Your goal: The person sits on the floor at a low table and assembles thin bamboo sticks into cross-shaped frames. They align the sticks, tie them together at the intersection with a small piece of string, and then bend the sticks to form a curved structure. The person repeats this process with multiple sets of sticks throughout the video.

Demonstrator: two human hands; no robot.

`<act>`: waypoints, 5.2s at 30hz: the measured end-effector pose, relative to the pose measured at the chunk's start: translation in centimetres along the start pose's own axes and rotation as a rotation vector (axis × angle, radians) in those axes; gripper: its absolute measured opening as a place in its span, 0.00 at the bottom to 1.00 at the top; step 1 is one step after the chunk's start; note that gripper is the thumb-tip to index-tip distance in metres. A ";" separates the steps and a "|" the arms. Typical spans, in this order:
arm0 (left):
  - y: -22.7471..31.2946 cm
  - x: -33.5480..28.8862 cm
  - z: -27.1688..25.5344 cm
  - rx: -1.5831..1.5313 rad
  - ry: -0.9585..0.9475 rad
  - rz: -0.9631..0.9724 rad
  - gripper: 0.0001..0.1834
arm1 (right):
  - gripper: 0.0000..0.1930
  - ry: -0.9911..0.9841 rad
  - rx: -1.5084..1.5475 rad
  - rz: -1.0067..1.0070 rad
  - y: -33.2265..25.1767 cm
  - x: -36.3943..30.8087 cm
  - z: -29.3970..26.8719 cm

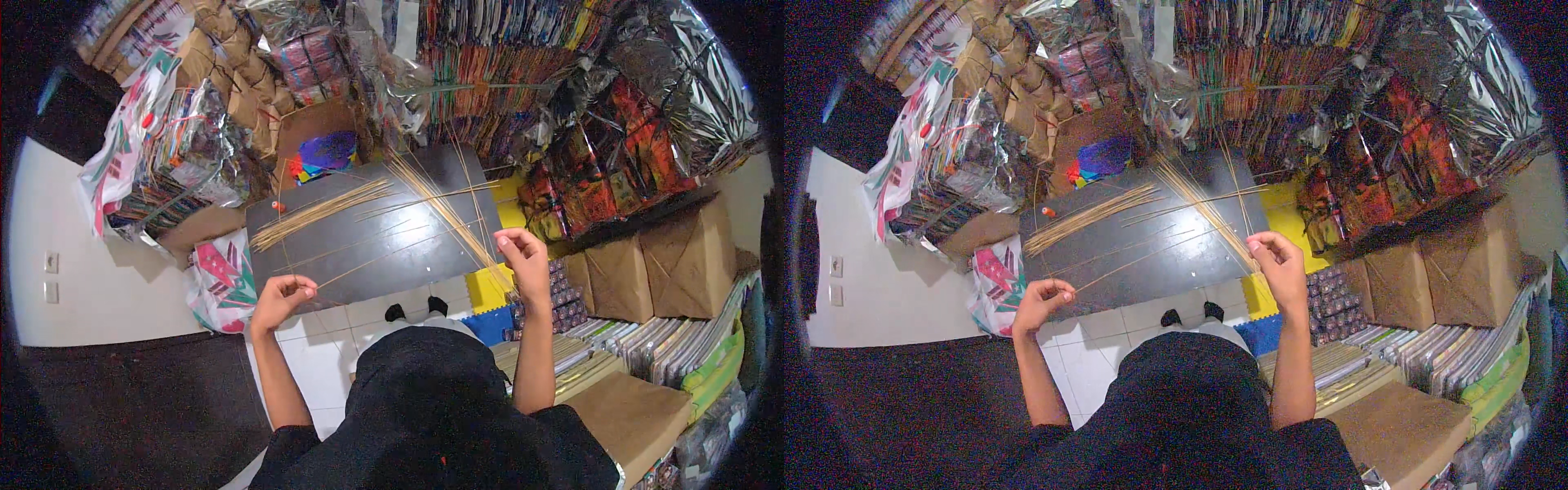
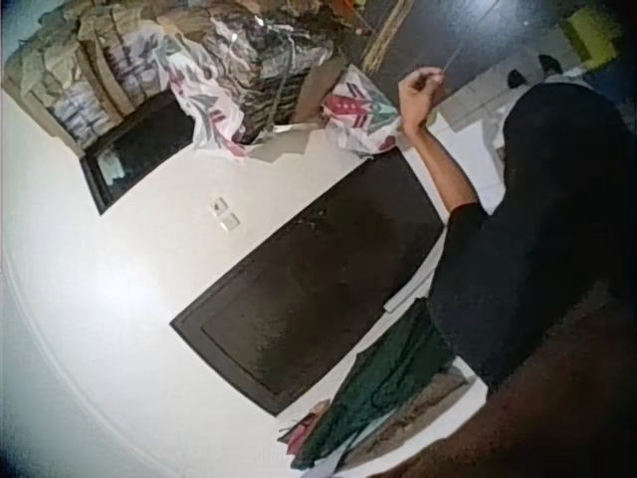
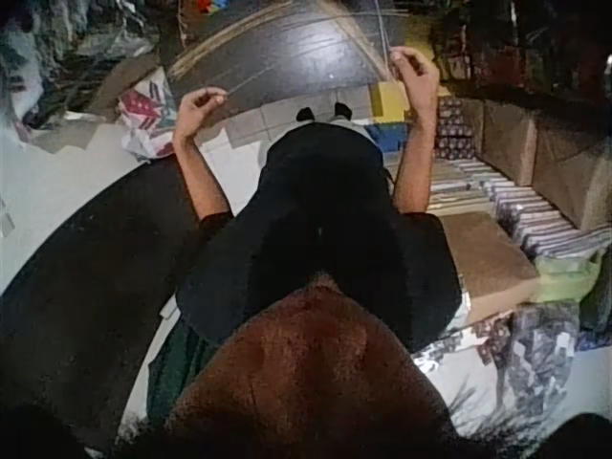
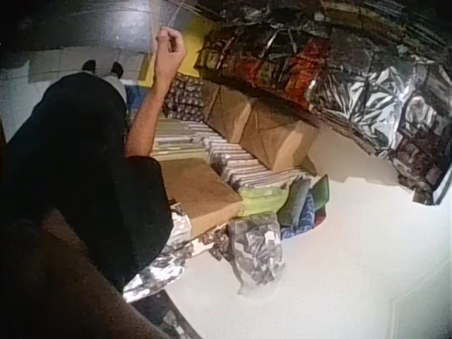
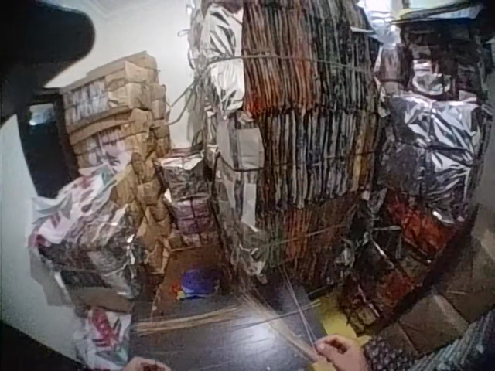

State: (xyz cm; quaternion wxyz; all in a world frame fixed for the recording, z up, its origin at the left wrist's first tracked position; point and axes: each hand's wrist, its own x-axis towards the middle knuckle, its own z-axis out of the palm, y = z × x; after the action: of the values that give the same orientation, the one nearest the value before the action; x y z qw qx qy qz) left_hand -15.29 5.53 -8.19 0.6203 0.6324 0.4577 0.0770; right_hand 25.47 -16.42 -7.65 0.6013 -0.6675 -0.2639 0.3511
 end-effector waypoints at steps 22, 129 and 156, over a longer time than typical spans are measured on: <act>-0.1 0.1 -0.2 -0.051 0.002 0.147 0.06 | 0.05 0.096 -0.081 -0.150 -0.7 0.7 -0.2; 3.2 0.5 0.7 0.035 0.274 0.366 0.09 | 0.04 0.429 -0.414 -0.552 1.6 2.0 3.6; 9.4 -1.3 0.6 0.694 -0.446 0.184 0.10 | 0.07 -0.283 -0.953 -1.228 -11.6 6.1 6.3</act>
State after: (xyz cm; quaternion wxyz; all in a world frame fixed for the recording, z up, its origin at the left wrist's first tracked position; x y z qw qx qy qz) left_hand -11.10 6.05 0.31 0.4447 0.8432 0.2527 -0.1655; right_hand 25.08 -6.24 2.70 0.2977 -0.5370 -0.7812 -0.1128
